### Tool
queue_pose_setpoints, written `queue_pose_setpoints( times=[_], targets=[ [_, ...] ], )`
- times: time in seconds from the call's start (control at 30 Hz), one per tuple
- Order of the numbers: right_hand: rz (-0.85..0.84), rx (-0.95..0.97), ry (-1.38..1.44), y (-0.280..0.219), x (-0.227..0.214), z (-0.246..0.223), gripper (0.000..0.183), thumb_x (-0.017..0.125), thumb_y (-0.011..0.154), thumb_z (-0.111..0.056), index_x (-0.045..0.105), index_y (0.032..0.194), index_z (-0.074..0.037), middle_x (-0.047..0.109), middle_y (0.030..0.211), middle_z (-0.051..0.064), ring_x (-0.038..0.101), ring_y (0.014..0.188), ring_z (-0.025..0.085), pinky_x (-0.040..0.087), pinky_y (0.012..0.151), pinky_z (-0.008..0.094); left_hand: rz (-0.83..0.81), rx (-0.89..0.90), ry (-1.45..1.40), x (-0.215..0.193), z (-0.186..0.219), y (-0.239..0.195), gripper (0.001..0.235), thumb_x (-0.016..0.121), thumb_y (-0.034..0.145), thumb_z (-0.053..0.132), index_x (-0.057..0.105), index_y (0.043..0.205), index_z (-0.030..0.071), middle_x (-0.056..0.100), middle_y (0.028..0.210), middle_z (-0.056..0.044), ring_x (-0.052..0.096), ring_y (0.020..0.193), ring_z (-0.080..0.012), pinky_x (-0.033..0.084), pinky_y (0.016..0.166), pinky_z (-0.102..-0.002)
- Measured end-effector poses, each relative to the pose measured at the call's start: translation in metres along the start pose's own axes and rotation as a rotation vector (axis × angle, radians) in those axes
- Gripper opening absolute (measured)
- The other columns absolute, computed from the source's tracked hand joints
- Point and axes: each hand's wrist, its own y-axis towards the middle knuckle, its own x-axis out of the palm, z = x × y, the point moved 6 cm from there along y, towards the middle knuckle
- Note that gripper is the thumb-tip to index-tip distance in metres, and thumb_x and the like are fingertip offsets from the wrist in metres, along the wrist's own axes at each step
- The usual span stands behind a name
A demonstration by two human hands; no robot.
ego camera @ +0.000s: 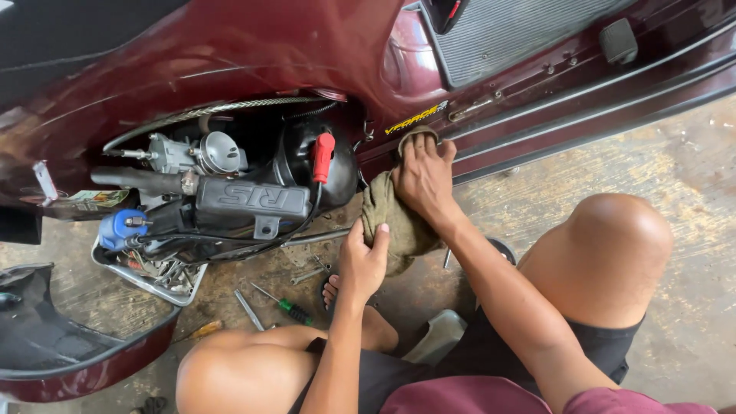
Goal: The person sits on the floor and uses a wrench to tighten a bolt on the scooter's engine. They then use a screwdriver to remove screws from the side panel and wipe the area with a cloth.
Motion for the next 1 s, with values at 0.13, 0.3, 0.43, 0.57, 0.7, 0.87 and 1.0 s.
queue_pose_setpoints(
  times=[0.13,0.3,0.43,0.57,0.7,0.87,1.0],
  targets=[
    [-0.024,-0.097,0.144,-0.004,0.011,-0.018,0.063,0.061,0.074,-0.031,0.059,0.129,0.0,0.064,0.119,0.019,0.058,0.12,0.029,0.026,0.102,0.06,0.007,-0.03,0.023,0.0,-0.002,0.0,0.033,0.057,0.096,0.036,0.069,0.103,0.005,0.074,0.095,-0.026,0.069,0.103,-0.045,0.053,0.081,-0.055],
    [0.097,0.14,0.708,0.004,-0.044,-0.019,0.018,0.072,0.087,-0.025,0.069,0.102,-0.015,0.07,0.075,0.007,0.074,0.076,0.034,0.054,0.068,0.041,0.025,-0.032,0.04,0.001,-0.012,0.003,0.033,0.058,0.094,0.039,0.07,0.104,0.009,0.075,0.098,-0.022,0.07,0.105,-0.0417,0.054,0.086,-0.053],
    [0.327,0.278,0.664,0.003,-0.049,0.005,0.042,0.071,0.089,-0.005,0.064,0.127,0.009,0.069,0.1,0.036,0.068,0.093,0.054,0.054,0.075,0.059,0.006,-0.002,0.029,0.004,0.0,-0.002,0.035,0.057,0.095,0.038,0.069,0.106,0.007,0.075,0.1,-0.024,0.07,0.105,-0.0433,0.053,0.085,-0.055],
    [0.409,0.343,0.818,0.011,-0.025,0.019,0.03,0.076,0.089,-0.007,0.071,0.119,-0.008,0.069,0.098,0.014,0.072,0.09,0.037,0.057,0.077,0.044,-0.015,0.038,-0.01,0.004,0.009,-0.006,0.036,0.057,0.095,0.034,0.069,0.107,0.002,0.073,0.099,-0.029,0.069,0.104,-0.0481,0.053,0.084,-0.058],
    [0.482,0.27,0.893,0.025,-0.027,0.006,0.021,0.087,0.085,-0.009,0.07,0.098,-0.012,0.063,0.093,0.005,0.07,0.083,0.028,0.057,0.077,0.035,-0.022,0.053,-0.03,0.003,0.002,-0.005,0.04,0.056,0.096,0.033,0.068,0.117,0.001,0.073,0.107,-0.03,0.067,0.108,-0.0484,0.053,0.086,-0.06],
    [0.443,0.333,0.712,0.025,0.007,0.028,0.036,0.095,0.079,-0.028,0.064,0.081,-0.009,0.057,0.081,0.01,0.065,0.072,0.036,0.053,0.067,0.043,-0.025,0.037,-0.037,0.003,-0.01,0.001,0.039,0.056,0.097,0.032,0.068,0.119,0.003,0.073,0.109,-0.029,0.068,0.109,-0.0464,0.053,0.087,-0.059],
    [0.41,0.352,0.738,0.025,0.011,0.027,0.042,0.095,0.081,-0.037,0.064,0.075,-0.009,0.057,0.076,0.008,0.065,0.068,0.033,0.051,0.065,0.04,-0.02,0.02,-0.041,0.004,-0.016,0.003,0.041,0.056,0.097,0.034,0.068,0.122,0.004,0.074,0.112,-0.027,0.068,0.11,-0.0446,0.054,0.09,-0.059]
  ],
)
